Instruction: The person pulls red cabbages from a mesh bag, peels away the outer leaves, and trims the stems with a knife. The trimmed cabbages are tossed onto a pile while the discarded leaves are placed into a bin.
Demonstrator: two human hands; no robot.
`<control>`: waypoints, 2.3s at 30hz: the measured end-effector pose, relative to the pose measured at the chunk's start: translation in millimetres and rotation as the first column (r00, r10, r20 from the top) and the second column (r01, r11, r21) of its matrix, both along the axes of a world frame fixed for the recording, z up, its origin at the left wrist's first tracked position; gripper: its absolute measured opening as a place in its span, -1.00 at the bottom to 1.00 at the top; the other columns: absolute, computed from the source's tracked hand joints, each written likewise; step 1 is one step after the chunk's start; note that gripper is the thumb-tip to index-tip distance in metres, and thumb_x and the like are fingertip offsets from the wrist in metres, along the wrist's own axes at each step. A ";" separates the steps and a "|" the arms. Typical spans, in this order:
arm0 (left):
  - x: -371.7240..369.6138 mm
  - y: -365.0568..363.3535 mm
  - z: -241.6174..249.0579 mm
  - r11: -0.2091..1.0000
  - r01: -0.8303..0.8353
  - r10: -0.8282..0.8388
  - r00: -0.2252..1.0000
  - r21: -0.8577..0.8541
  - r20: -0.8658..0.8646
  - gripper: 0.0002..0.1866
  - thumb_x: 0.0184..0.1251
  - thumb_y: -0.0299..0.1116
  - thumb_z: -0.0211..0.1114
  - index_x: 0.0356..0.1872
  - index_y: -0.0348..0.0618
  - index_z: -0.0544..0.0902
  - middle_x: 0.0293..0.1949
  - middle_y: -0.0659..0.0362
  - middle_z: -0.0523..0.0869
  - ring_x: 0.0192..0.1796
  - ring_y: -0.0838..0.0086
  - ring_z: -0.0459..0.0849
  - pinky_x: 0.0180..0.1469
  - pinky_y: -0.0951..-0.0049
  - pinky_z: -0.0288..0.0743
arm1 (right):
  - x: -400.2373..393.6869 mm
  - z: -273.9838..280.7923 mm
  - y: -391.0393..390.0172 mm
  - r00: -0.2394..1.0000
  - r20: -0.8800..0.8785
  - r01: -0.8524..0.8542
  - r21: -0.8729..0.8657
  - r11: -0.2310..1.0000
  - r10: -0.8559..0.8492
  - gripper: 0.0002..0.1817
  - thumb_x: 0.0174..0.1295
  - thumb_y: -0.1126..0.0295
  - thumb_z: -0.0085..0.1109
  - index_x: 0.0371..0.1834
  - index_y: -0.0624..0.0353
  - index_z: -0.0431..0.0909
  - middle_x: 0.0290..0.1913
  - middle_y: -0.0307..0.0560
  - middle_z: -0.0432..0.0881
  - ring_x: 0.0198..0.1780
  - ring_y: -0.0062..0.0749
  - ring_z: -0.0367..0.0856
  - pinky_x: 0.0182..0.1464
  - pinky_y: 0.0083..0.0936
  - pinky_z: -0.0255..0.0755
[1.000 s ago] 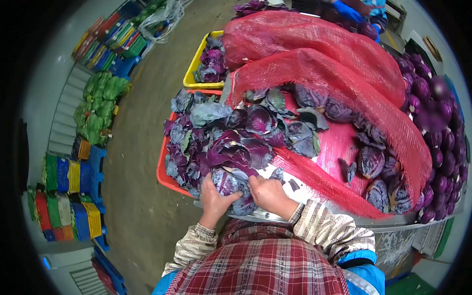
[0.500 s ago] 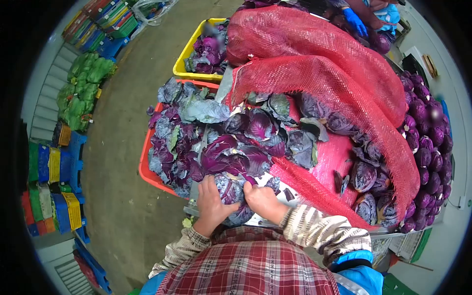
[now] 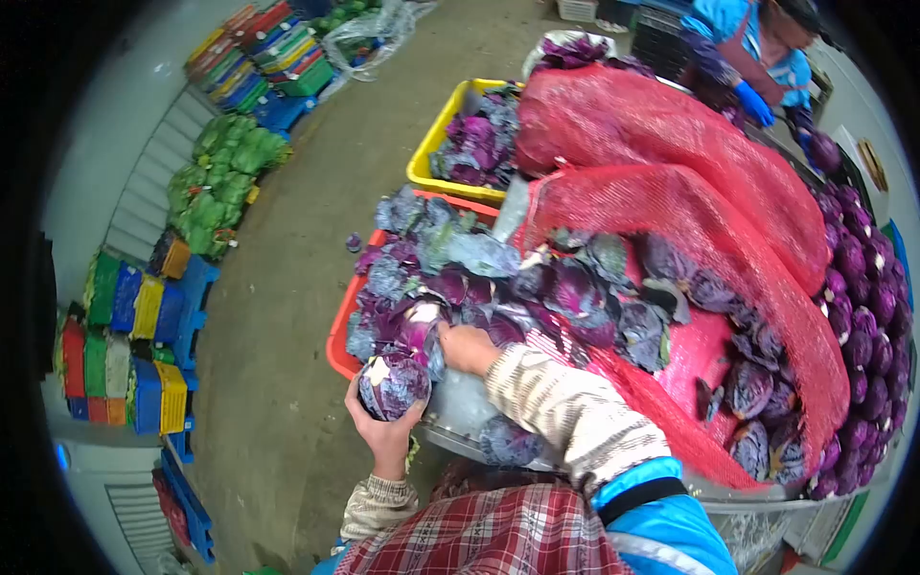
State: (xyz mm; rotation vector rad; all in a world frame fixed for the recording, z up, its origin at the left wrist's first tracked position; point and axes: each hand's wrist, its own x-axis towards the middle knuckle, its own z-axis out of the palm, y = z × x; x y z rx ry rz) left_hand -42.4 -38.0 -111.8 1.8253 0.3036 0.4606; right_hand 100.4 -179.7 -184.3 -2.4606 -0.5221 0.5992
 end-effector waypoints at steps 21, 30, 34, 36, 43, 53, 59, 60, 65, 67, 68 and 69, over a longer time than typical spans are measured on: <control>23.9 -25.8 -10.2 0.676 0.690 -0.600 0.719 0.259 -0.349 0.02 -0.33 -0.14 0.62 0.24 -0.30 0.29 0.21 -0.14 0.34 0.26 -0.03 0.34 0.27 0.12 0.30 | -103.9 47.2 -100.1 0.856 -0.347 0.509 0.432 0.745 -0.384 -0.67 0.30 0.28 0.14 -0.02 0.33 0.55 -0.24 0.22 0.63 -0.25 -0.14 0.66 -0.18 -0.36 0.51; 18.0 -25.8 -5.3 0.607 0.747 -0.687 0.665 0.270 -0.293 -0.10 -0.21 -0.15 0.58 0.20 -0.30 0.32 0.25 -0.20 0.33 0.27 -0.05 0.34 0.28 0.11 0.28 | -95.2 39.4 -101.2 0.912 -0.309 0.394 0.469 0.790 -0.271 -0.53 0.19 0.17 0.29 0.03 0.31 0.54 -0.24 0.10 0.63 -0.18 -0.19 0.62 -0.05 -0.37 0.48; 2.5 -32.2 -28.5 0.767 0.573 -0.488 0.813 0.289 -0.316 -0.16 -0.13 -0.03 0.57 0.13 -0.30 0.37 0.17 -0.16 0.35 0.23 -0.03 0.38 0.22 0.13 0.34 | -102.3 38.1 -99.8 0.879 -0.424 0.425 0.492 0.760 -0.218 -0.49 0.08 0.22 0.42 0.04 0.30 0.57 -0.31 -0.14 0.59 -0.24 -0.47 0.53 -0.12 -0.47 0.44; 1.7 -32.0 -25.2 0.768 0.578 -0.498 0.810 0.276 -0.311 -0.16 -0.11 -0.02 0.56 0.13 -0.30 0.37 0.15 -0.14 0.35 0.21 -0.02 0.38 0.21 0.13 0.34 | -108.7 42.8 -95.5 0.902 -0.360 0.408 0.526 0.746 -0.239 -0.50 0.05 0.22 0.44 0.00 0.31 0.59 -0.36 -0.17 0.56 -0.28 -0.50 0.50 -0.16 -0.47 0.44; -0.7 -33.4 -28.3 0.773 0.573 -0.500 0.815 0.274 -0.292 -0.20 -0.08 -0.08 0.54 0.13 -0.32 0.37 0.09 -0.11 0.39 0.15 0.05 0.43 0.18 0.18 0.35 | -119.5 27.4 -90.1 0.980 0.010 0.161 0.545 0.823 -0.198 -0.62 0.15 0.32 0.31 -0.01 0.27 0.54 -0.24 0.00 0.60 -0.20 -0.25 0.60 -0.10 -0.42 0.47; 43.6 -12.4 -36.8 0.721 0.690 -0.658 0.651 -0.067 -0.379 -0.20 -0.08 -0.24 0.56 0.18 -0.32 0.35 0.00 -0.04 0.58 0.10 0.23 0.56 0.21 0.32 0.38 | -104.6 14.4 -88.2 0.908 0.358 0.028 0.466 0.884 -0.218 -0.76 0.18 0.38 0.19 -0.10 0.16 0.52 -0.34 0.06 0.56 -0.34 0.06 0.60 -0.32 -0.17 0.48; 56.1 -12.5 -29.7 0.663 0.720 -0.723 0.547 -0.203 -0.421 -0.04 -0.22 -0.24 0.63 0.24 -0.32 0.25 0.15 -0.12 0.51 0.26 0.25 0.45 0.30 0.34 0.29 | -107.1 4.4 -78.7 0.916 0.280 0.084 0.565 0.821 -0.287 -0.81 0.22 0.38 0.16 -0.13 0.16 0.54 -0.33 0.11 0.60 -0.33 0.08 0.60 -0.30 -0.16 0.47; 57.7 -11.9 -31.5 0.668 0.698 -0.729 0.546 -0.257 -0.412 -0.01 -0.26 -0.23 0.64 0.25 -0.31 0.24 0.16 -0.11 0.50 0.27 0.24 0.43 0.31 0.33 0.27 | -103.4 -1.1 -75.3 0.886 0.260 0.199 0.537 0.820 -0.385 -0.84 0.23 0.38 0.14 -0.18 0.19 0.54 -0.36 0.15 0.61 -0.34 0.10 0.60 -0.30 -0.15 0.47; 46.2 -24.4 -13.6 0.431 0.902 -0.836 0.389 -0.024 -0.387 0.05 -0.30 -0.21 0.67 0.27 -0.32 0.24 0.12 -0.07 0.51 0.23 0.20 0.47 0.28 0.28 0.32 | -41.0 -14.2 -103.6 0.763 0.237 0.570 0.191 0.799 -0.601 -0.76 0.25 0.31 0.10 -0.27 0.32 0.54 -0.37 0.24 0.62 -0.35 0.17 0.62 -0.29 -0.06 0.47; 41.9 -28.0 -20.4 0.767 0.634 -0.577 0.749 0.097 -0.326 0.03 -0.27 -0.18 0.66 0.27 -0.34 0.26 0.16 -0.11 0.49 0.23 0.22 0.48 0.24 0.32 0.37 | -50.1 11.8 -107.0 0.745 0.335 0.509 0.271 0.817 -0.576 -0.73 0.25 0.28 0.12 -0.17 0.29 0.53 -0.33 0.24 0.61 -0.34 0.17 0.63 -0.29 -0.06 0.48; 36.0 -24.3 -25.4 0.826 0.535 -0.448 0.815 0.180 -0.367 -0.01 -0.21 -0.16 0.63 0.27 -0.36 0.29 0.14 -0.11 0.49 0.18 0.25 0.51 0.19 0.33 0.42 | -57.7 28.4 -106.5 0.720 0.426 0.433 0.341 0.834 -0.548 -0.68 0.26 0.25 0.13 -0.07 0.27 0.52 -0.29 0.23 0.61 -0.33 0.18 0.63 -0.28 -0.07 0.49; 28.1 -23.3 -26.4 0.833 0.524 -0.436 0.820 0.178 -0.371 -0.01 -0.21 -0.16 0.63 0.27 -0.36 0.29 0.14 -0.11 0.49 0.18 0.25 0.51 0.19 0.33 0.42 | -75.3 37.5 -105.3 0.785 0.396 0.359 0.336 0.871 -0.476 -0.61 0.27 0.21 0.14 0.07 0.19 0.47 -0.22 0.22 0.58 -0.31 0.19 0.62 -0.28 -0.07 0.49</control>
